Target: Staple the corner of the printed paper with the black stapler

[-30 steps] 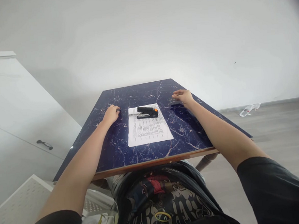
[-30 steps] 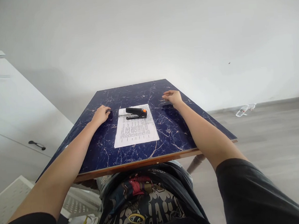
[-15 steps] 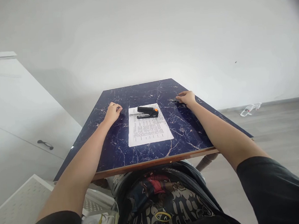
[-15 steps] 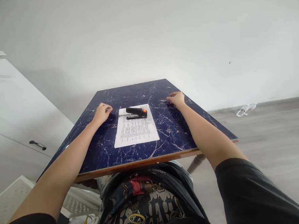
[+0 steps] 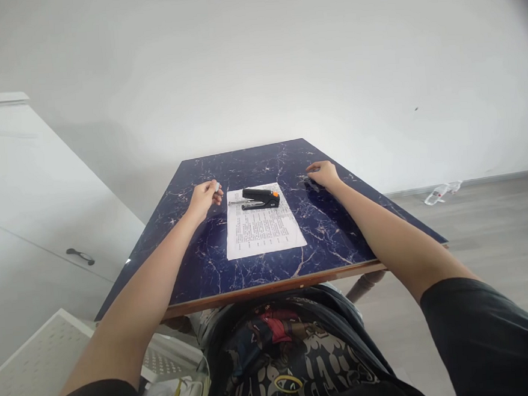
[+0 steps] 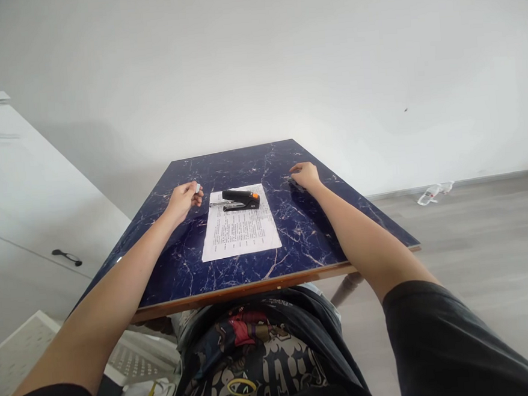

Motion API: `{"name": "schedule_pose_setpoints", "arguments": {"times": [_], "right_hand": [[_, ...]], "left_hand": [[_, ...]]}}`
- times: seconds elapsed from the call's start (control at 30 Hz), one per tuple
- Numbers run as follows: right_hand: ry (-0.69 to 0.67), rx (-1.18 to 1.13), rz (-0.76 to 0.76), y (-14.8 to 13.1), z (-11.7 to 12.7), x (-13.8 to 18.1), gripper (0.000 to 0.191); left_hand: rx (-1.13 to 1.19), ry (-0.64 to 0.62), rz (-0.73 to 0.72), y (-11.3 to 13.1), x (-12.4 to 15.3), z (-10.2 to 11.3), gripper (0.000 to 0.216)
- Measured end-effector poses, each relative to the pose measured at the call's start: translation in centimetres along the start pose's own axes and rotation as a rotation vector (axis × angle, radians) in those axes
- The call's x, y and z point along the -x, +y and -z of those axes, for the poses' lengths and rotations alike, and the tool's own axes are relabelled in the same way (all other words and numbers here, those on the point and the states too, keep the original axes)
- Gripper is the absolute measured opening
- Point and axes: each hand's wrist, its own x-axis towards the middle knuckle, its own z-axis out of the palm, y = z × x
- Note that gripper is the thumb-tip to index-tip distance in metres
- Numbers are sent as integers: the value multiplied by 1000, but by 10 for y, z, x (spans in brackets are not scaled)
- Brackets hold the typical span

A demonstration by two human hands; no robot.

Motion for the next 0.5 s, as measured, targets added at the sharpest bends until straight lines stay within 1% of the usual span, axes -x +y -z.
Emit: {"name": "schedule_pose_setpoints", "arguments": {"times": [0.1,0.2,0.3,0.4,0.5], "right_hand": [[-15,13,2,0,0,0,34],[-29,23,-3,0,0,-1,35],[-45,30,-4,-1,1,0,34],[-58,35,4,-1,2,0,33],[-68,39,10,-1,1,0,32]], "left_hand": [[148,-80,56,5,3,-6,31],[253,-90,125,6,3,-7,27],[310,-105,139,4,1,-5,27],[294,-138,112,3,2,-3,19],[187,-157,59,2,4,-4,8]]}}
